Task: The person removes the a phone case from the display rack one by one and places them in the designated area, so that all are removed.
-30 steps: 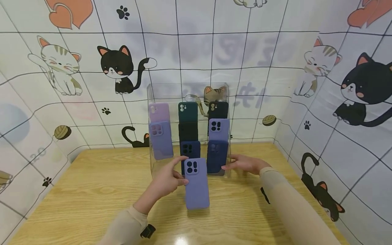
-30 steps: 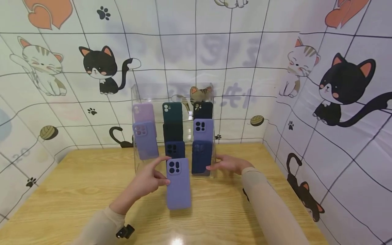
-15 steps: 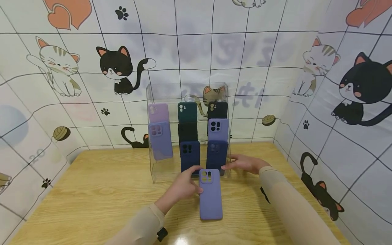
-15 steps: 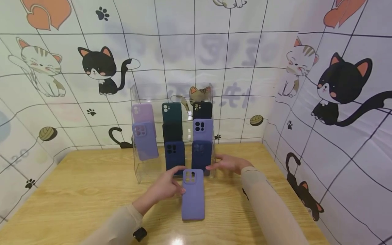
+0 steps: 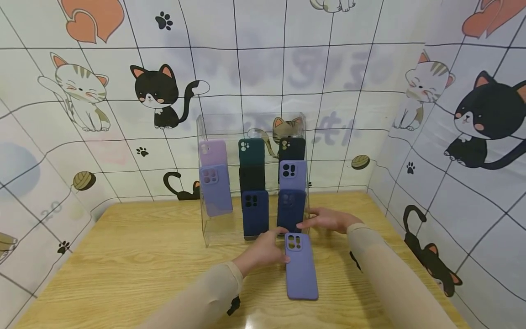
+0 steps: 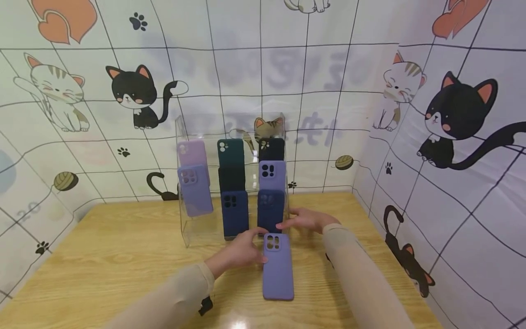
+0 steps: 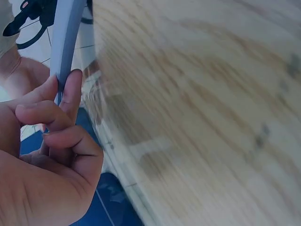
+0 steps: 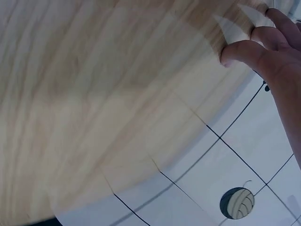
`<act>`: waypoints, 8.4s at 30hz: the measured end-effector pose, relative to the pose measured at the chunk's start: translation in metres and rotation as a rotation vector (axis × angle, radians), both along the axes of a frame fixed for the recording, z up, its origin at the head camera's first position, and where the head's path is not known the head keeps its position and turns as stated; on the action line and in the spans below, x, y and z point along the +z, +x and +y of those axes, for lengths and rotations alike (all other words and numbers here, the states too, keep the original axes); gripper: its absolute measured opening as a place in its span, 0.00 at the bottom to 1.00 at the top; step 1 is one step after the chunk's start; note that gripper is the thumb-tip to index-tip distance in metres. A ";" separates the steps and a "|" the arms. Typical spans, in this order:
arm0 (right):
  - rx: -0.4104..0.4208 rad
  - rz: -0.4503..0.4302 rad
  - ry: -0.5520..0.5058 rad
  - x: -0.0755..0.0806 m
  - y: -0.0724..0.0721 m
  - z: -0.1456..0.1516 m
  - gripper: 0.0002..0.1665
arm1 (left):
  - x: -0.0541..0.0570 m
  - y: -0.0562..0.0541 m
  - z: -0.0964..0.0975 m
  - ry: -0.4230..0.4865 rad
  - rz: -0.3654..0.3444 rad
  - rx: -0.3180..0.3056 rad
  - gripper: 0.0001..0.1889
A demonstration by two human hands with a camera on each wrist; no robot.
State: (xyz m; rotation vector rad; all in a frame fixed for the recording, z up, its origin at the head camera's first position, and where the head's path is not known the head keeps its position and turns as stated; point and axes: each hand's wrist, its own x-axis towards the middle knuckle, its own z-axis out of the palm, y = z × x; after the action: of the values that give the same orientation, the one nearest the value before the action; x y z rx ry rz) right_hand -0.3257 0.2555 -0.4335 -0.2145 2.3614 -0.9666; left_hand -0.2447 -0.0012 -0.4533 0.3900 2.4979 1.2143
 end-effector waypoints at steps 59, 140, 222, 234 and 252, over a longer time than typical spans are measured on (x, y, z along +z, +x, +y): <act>0.023 0.100 0.150 -0.003 0.000 0.002 0.67 | -0.002 0.005 0.032 -0.157 -0.068 -0.074 0.43; 0.016 0.100 0.142 -0.005 0.000 0.002 0.67 | 0.065 -0.043 -0.094 -0.246 0.736 0.190 0.26; 0.017 0.097 0.129 -0.007 0.001 0.004 0.68 | -0.007 -0.004 -0.028 -0.078 -0.041 0.003 0.27; 0.018 0.097 0.129 -0.006 0.005 0.002 0.68 | -0.007 -0.002 -0.030 -0.088 -0.061 -0.003 0.25; 0.012 0.102 0.139 -0.005 0.004 0.001 0.68 | 0.003 -0.003 -0.040 -0.071 -0.081 -0.034 0.25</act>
State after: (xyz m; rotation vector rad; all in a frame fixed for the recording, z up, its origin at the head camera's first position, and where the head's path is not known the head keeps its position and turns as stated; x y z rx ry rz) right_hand -0.3214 0.2565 -0.4383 -0.2286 2.5059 -0.7993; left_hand -0.2480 -0.0412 -0.4505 0.3558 2.4477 1.1028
